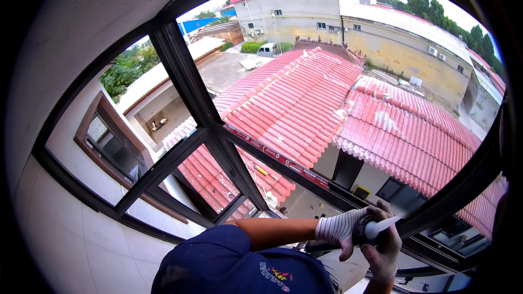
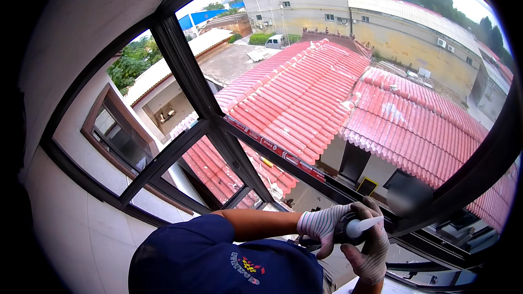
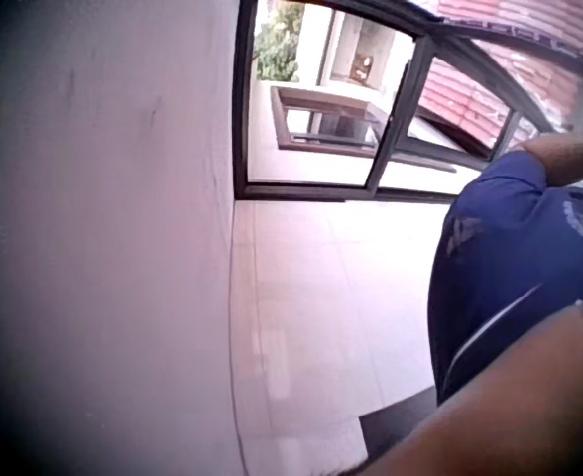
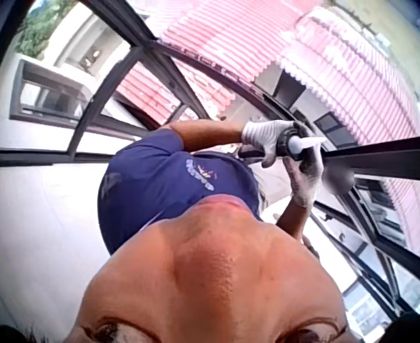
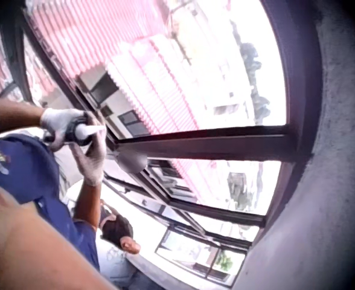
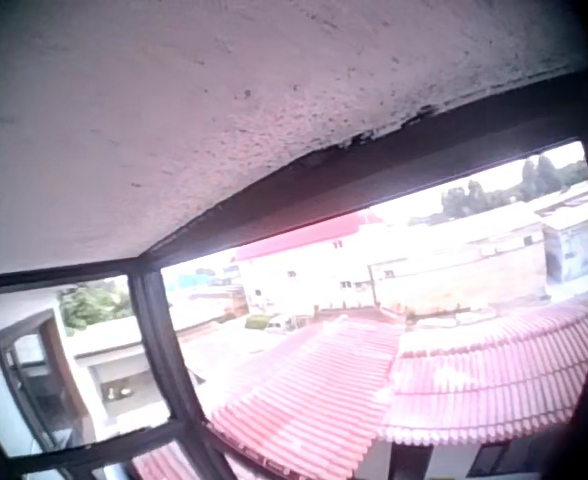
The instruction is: The person installs a black metal window frame on a balcony, using a caulking gun to apply sealant along the frame edges. They also use a utility knife to cut the sealant tube and a level to align the frame. Another worker assists below.
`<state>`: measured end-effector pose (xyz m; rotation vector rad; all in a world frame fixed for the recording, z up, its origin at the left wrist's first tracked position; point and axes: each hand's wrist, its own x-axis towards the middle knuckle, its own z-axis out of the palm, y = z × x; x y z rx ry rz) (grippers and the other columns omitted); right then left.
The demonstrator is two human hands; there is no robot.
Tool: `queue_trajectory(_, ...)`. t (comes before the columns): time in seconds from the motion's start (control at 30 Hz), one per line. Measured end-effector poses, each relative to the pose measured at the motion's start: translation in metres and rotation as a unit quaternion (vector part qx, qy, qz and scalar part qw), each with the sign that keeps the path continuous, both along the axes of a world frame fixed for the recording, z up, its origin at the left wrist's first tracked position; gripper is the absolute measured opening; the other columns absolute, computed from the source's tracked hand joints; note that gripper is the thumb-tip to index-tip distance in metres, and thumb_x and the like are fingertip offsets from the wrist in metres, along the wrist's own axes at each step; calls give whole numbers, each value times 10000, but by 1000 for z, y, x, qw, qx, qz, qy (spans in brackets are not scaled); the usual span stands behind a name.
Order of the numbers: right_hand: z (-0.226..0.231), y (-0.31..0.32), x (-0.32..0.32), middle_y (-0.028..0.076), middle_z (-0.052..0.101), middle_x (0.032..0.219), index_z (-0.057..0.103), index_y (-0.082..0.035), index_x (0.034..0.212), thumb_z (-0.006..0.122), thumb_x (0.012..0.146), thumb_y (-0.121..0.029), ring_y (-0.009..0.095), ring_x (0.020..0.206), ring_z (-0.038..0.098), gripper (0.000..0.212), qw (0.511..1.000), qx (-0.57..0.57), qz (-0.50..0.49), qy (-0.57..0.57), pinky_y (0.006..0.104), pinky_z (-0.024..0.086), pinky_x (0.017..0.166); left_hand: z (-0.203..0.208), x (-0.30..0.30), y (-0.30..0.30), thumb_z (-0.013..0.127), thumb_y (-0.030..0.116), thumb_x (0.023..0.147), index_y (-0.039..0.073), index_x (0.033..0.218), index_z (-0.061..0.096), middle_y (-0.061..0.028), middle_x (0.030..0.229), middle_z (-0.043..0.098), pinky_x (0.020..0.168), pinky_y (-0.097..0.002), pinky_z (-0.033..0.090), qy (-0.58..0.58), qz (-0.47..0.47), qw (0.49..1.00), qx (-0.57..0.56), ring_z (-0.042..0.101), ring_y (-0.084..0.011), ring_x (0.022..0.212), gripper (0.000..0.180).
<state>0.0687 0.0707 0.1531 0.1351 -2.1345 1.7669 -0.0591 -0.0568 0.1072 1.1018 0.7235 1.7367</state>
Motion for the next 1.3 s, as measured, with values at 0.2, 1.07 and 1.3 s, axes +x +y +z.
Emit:
queue_trajectory(0.2, -15, -15, -11, 148, 547, 1154, 609, -65, 1174, 847, 505, -166, 337, 1112, 546, 717, 981, 58, -172, 65, 434, 462, 963, -6, -1, 2, 1026, 475, 318, 52, 1449, 319, -67, 1424, 458, 1180, -371, 323, 15, 55, 998, -37, 438, -185, 1348, 1400)
queue_trajectory(1.07, 7, 19, 8, 135, 576, 1234, 558, -93, 1364, 959, 598, -252, 300, 1216, 500, 879, 990, 85, 12, 109, 449, 411, 1070, 12, 2, -2, 1026, 425, 401, 96, 1532, 313, -41, 1468, 433, 1186, -384, 311, 122, 3, 986, -111, 412, -205, 1391, 1377)
queue_trajectory(1.3, 3, 28, 13, 200, 539, 1279, 465, -125, 1454, 916, 695, -274, 371, 1227, 493, 896, 980, 63, 100, 158, 471, 417, 1063, 4, 5, -3, 1001, 429, 436, 88, 1481, 370, -50, 1462, 424, 1161, -371, 325, 115, -40, 988, -98, 427, -198, 1365, 1267)
